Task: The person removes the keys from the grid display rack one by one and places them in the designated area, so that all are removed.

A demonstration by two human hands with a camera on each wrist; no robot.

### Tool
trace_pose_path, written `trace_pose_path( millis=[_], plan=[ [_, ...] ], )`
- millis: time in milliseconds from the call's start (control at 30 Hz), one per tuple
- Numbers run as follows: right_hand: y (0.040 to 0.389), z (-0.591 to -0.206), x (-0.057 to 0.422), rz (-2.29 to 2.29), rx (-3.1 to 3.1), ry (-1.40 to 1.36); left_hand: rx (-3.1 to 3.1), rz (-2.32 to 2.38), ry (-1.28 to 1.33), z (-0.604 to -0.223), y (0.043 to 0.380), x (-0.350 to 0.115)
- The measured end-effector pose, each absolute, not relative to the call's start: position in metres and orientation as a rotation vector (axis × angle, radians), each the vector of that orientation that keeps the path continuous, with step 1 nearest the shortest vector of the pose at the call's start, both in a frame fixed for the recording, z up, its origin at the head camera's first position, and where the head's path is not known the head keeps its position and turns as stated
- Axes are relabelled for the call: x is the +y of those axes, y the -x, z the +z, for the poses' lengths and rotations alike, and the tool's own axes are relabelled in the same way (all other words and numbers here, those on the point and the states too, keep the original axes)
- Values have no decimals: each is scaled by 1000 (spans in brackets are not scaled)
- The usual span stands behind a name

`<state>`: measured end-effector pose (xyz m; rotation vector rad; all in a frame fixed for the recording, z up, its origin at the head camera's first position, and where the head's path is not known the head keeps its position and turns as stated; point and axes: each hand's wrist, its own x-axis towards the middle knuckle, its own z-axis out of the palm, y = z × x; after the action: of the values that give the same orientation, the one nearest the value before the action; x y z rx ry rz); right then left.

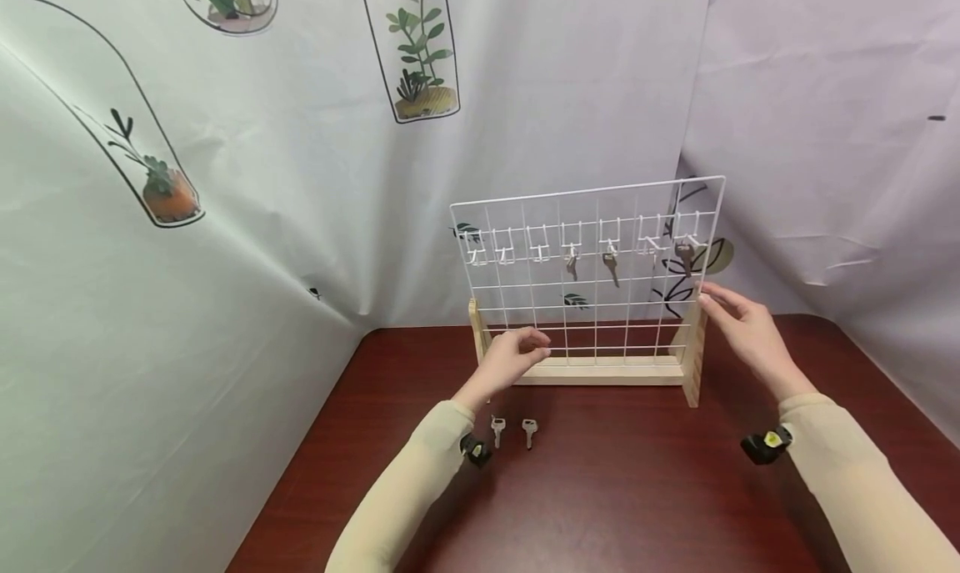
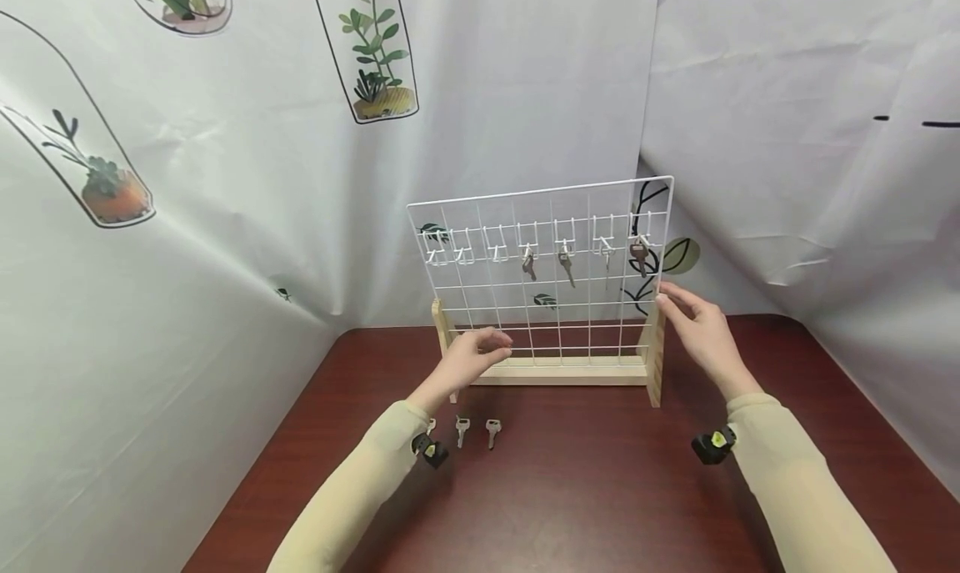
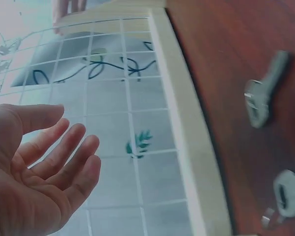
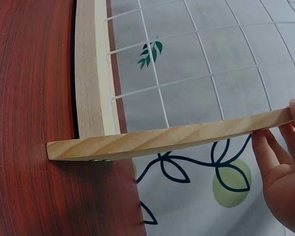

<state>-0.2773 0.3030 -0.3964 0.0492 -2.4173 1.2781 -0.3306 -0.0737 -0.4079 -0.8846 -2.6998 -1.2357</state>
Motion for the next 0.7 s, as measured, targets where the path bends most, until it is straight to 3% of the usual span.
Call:
trace_pose_path(
  millis=[700],
  plan=[
    [277,-397,304,1265,-2414,-65,-2406,-1532,849,-350,337,-30]
  ],
)
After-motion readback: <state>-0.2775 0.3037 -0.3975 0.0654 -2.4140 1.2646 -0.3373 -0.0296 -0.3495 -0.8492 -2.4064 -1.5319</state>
